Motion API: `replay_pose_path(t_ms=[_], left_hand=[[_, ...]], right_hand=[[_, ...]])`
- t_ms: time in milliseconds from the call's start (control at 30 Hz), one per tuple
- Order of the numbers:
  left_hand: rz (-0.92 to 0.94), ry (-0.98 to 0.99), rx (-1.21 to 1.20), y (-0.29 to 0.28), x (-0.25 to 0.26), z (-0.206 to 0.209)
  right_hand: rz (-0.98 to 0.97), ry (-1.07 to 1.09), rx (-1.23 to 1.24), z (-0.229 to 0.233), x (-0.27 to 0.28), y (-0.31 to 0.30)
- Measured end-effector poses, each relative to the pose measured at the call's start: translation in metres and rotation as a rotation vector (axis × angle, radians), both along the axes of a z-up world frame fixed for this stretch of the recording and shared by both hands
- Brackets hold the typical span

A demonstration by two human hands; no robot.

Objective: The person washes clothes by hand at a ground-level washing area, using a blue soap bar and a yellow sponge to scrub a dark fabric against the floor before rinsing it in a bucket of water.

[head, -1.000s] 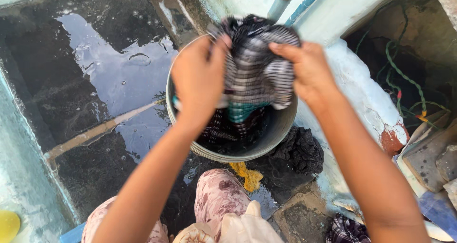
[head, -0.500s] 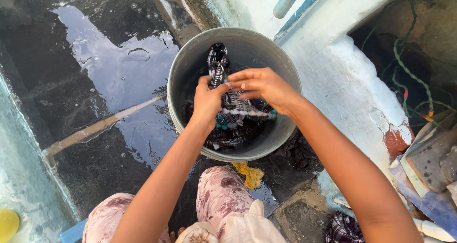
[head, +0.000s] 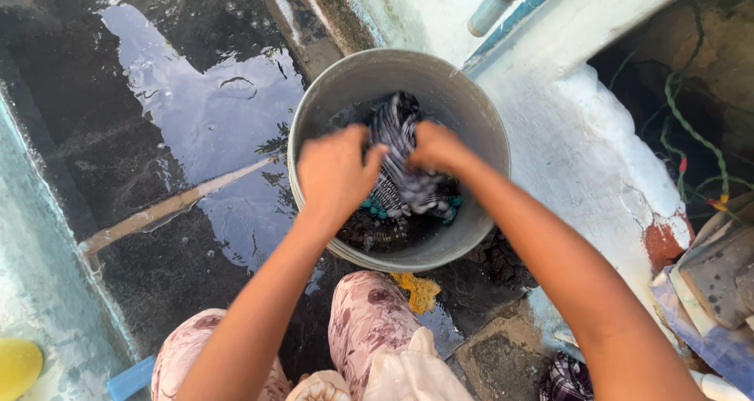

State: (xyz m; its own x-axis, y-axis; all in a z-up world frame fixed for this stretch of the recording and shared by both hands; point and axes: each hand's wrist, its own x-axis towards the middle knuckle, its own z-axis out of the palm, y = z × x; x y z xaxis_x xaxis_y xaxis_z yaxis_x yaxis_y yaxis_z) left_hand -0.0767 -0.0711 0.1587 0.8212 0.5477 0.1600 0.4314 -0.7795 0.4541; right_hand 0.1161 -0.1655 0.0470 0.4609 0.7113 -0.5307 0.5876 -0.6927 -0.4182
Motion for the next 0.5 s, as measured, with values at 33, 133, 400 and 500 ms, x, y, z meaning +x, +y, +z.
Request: replay_pose_path(t_ms=[33,133,400,500], left_hand=[[-0.045,-0.077,0.295,0.007,-0.006,0.006],[-0.181,-0.103,0.309,0.024,-0.015,0.018],[-0.043,0.033,0.129,0.026,-0.011,0.019],[-0.038,0.059,0.136,0.027,-0.010,0.015]], right_hand=[[0.014,0.010,-0.034,-0.008,-0.003,0.006],[0.019,0.084,-0.121,-0.035,-0.015,0.033],[0.036,0.001,-0.162,-0.160,-0.046,0.096],[0.163,0.087,-0.098,-0.203,-0.050,0.091]])
